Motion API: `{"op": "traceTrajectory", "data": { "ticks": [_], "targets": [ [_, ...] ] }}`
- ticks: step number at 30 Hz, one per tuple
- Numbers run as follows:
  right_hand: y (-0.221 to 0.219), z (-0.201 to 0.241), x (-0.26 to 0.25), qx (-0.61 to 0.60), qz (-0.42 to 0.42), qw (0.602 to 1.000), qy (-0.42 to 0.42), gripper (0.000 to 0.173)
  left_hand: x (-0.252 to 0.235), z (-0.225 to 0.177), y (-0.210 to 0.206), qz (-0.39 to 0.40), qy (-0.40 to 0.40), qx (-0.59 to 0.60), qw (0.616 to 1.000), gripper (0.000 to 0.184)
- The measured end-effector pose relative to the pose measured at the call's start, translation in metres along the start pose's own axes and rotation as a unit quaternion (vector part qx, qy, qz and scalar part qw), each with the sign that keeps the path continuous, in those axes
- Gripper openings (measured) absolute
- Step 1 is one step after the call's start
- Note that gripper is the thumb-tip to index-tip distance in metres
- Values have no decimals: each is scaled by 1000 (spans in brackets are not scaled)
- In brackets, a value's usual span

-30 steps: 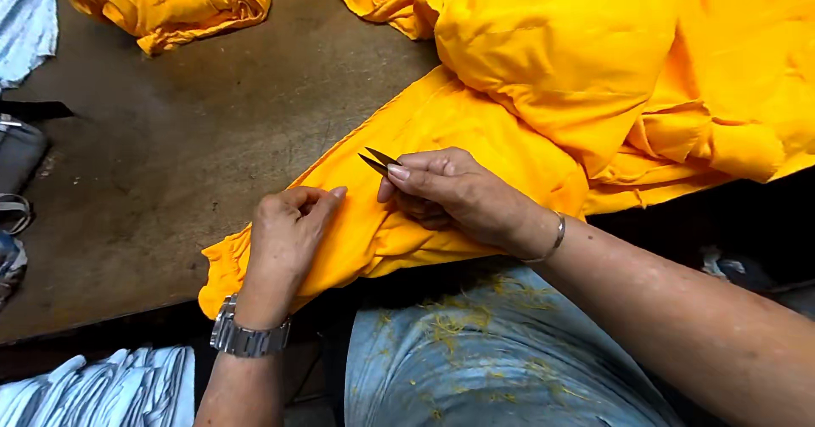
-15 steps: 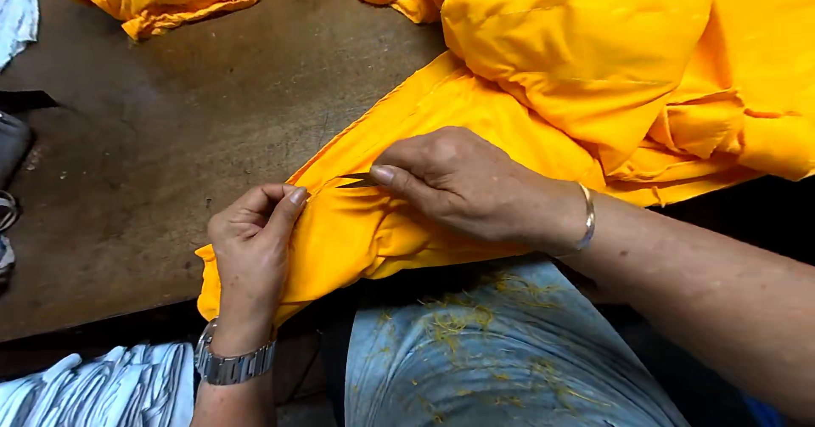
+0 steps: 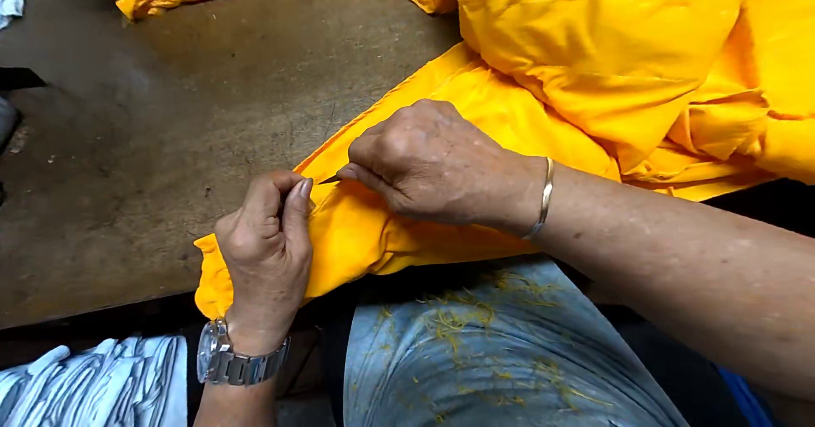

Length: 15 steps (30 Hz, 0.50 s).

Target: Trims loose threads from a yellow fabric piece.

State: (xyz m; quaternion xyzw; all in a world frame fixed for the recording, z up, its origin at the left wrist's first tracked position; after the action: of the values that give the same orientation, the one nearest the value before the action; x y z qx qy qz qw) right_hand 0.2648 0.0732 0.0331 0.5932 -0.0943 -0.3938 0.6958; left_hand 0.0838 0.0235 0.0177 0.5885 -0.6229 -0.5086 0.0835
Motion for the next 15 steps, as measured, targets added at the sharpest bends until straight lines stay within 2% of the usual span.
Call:
{"op": "traceTrajectory", "data": {
  "ticks": [3,8,11,15],
  "targets": [
    [-1,0,0,9,-2,1000,10,38,-1,3,2,-2,5,19,1000,15],
    [2,-9,8,-104,1,994,-37,41,5,10,8,-29,49,66,996,16],
    [-3,-5,20,-135,6,991,-5,39,11,12,15,-70,72,70,992,18],
    [-3,0,41,-202,-24,979,0,37,27,-5,54,-136,31,101,985,14]
  ]
}}
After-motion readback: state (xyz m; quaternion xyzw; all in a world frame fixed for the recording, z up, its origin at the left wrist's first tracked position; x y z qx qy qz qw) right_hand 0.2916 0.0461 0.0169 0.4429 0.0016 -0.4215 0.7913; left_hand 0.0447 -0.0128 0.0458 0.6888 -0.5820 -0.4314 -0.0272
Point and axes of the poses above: each hand's wrist, its own x-axis away from the middle knuckle, its own y-axis out of the back of the hand, z = x × y, the point moved 5 cm from there along -x, towards the middle knuckle, and after that the axes turned 4 degrees about z, right-handed, at the moved point
